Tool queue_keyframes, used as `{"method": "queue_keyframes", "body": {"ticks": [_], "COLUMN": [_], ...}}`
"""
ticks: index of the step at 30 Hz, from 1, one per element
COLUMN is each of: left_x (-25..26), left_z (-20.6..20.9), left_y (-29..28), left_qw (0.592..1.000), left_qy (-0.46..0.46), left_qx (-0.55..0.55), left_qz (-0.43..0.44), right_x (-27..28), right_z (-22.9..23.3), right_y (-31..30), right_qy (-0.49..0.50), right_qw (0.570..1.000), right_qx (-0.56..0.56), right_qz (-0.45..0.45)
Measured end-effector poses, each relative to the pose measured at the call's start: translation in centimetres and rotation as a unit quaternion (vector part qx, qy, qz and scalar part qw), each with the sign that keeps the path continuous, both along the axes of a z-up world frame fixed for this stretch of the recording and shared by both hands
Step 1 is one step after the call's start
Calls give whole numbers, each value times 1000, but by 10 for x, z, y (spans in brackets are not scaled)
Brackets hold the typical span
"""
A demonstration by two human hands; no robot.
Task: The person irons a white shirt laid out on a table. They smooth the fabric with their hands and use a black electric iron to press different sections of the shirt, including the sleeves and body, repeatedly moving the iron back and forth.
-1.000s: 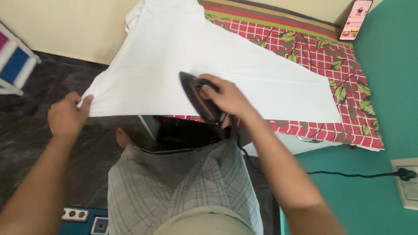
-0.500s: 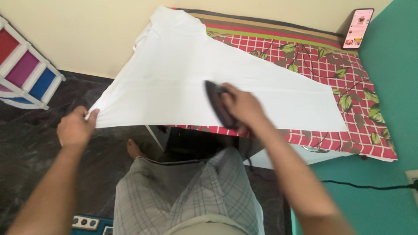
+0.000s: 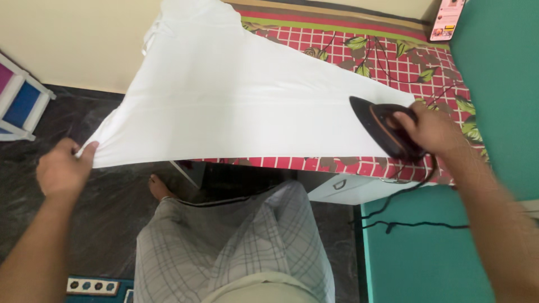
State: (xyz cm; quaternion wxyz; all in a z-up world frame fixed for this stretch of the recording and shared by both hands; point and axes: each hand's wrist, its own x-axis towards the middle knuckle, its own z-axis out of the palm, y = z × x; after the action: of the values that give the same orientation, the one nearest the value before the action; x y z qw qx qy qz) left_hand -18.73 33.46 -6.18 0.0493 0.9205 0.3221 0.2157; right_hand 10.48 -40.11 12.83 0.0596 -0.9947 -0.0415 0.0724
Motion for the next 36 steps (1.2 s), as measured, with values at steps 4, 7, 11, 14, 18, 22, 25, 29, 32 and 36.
{"method": "queue_keyframes", "body": {"ticks": [4,7,11,14,18,22,25,29,32,36], "left_x": [-2,-7,-6,26,112,174,202,226,217,206], "left_z": [-7,-6,13,45,83,93,83,56,49,57], "left_y": [0,-3,-17,-56,-153,-270,-321,-326,-301,-271], "left_qw": [999,1000,998,979,942,868,858,880,919,940], "left_qy": [17,17,-23,-110,-196,-165,-65,-12,15,24], "left_qx": [7,-1,56,127,-14,-80,-79,-28,13,22], "left_qz": [28,24,-27,-112,-271,-462,-504,-473,-394,-340], "right_x": [23,36,52,63,74,74,77,77,79,90], "right_z": [-5,-28,-53,-60,-61,-51,-45,-41,-28,-27], "right_y": [-30,-47,-61,-70,-68,-57,-32,10,27,59], "right_qy": [24,-55,-130,-151,-151,-45,55,-38,-6,12], "right_qw": [1000,998,988,985,981,950,900,944,956,950], "right_qx": [14,43,64,68,106,296,423,316,291,312], "right_qz": [-6,-8,-42,-52,-65,-93,-88,-81,-46,-28]}}
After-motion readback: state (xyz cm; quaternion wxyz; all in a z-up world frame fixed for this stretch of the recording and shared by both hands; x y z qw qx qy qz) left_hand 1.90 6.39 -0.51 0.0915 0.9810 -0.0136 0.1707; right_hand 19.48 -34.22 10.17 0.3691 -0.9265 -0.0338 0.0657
